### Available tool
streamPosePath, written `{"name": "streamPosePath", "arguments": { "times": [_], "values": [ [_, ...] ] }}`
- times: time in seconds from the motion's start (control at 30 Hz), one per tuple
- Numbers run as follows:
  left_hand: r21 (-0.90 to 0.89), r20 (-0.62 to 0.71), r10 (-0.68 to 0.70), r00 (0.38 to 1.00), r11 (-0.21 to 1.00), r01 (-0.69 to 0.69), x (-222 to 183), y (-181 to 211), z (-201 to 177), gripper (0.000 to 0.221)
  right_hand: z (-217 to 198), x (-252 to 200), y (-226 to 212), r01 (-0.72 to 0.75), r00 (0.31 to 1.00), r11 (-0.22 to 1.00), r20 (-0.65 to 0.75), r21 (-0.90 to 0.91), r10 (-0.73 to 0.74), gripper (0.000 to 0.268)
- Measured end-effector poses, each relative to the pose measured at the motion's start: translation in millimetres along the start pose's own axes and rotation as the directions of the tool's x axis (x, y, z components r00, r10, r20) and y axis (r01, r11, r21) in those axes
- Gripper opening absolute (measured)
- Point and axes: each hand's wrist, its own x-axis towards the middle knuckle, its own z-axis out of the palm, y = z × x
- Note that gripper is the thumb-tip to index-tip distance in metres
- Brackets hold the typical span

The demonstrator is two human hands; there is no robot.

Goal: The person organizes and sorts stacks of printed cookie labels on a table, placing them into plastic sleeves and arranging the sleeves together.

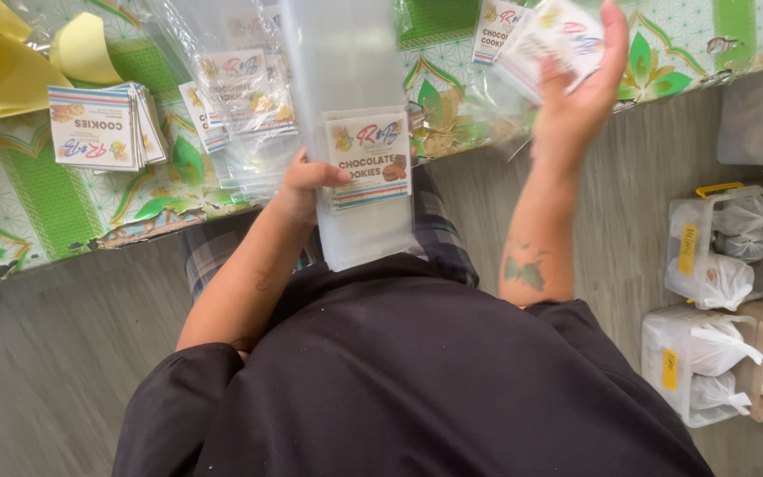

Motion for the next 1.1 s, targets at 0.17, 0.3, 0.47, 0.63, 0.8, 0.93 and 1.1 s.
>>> {"name": "streamPosePath", "arguments": {
  "times": [0.17,0.3,0.47,0.63,0.8,0.93,1.1],
  "values": [
    [0.018,-0.128,0.05,0.991,0.999,-0.048,-3,-7,-17,0.074,-53,23,74,0.06,0.98,0.402,0.131,-0.914,0.152,0.056],
    [0.024,-0.164,0.047,0.985,0.999,-0.044,-2,-10,-22,0.073,-44,22,89,0.066,0.983,0.181,0.094,-0.981,0.155,0.056],
    [0.05,-0.124,0.016,0.992,0.999,-0.01,3,-11,-15,0.065,17,-22,25,0.42,0.888,0.604,0.443,-0.678,-0.12,0.068],
    [0.045,-0.104,-0.027,0.994,0.998,0.032,7,-16,-11,0.067,45,-76,-19,-0.134,0.773,0.991,0.628,0.024,0.089,0.086],
    [-0.017,-0.055,-0.037,0.998,0.999,0.036,-2,-16,-19,0.069,-13,8,16,-0.027,0.997,0.992,0.069,0.123,0.019,0.064],
    [0.011,-0.045,-0.008,0.999,1.0,0.008,2,-19,-14,0.067,-34,19,34,0.006,0.999,0.949,0.041,-0.317,0.007,0.062],
    [0.032,0.041,0.038,0.998,0.999,-0.039,10,-18,-5,0.063,21,-78,1,-0.038,0.855,0.957,0.486,-0.286,0.18,0.086]
  ]
}}
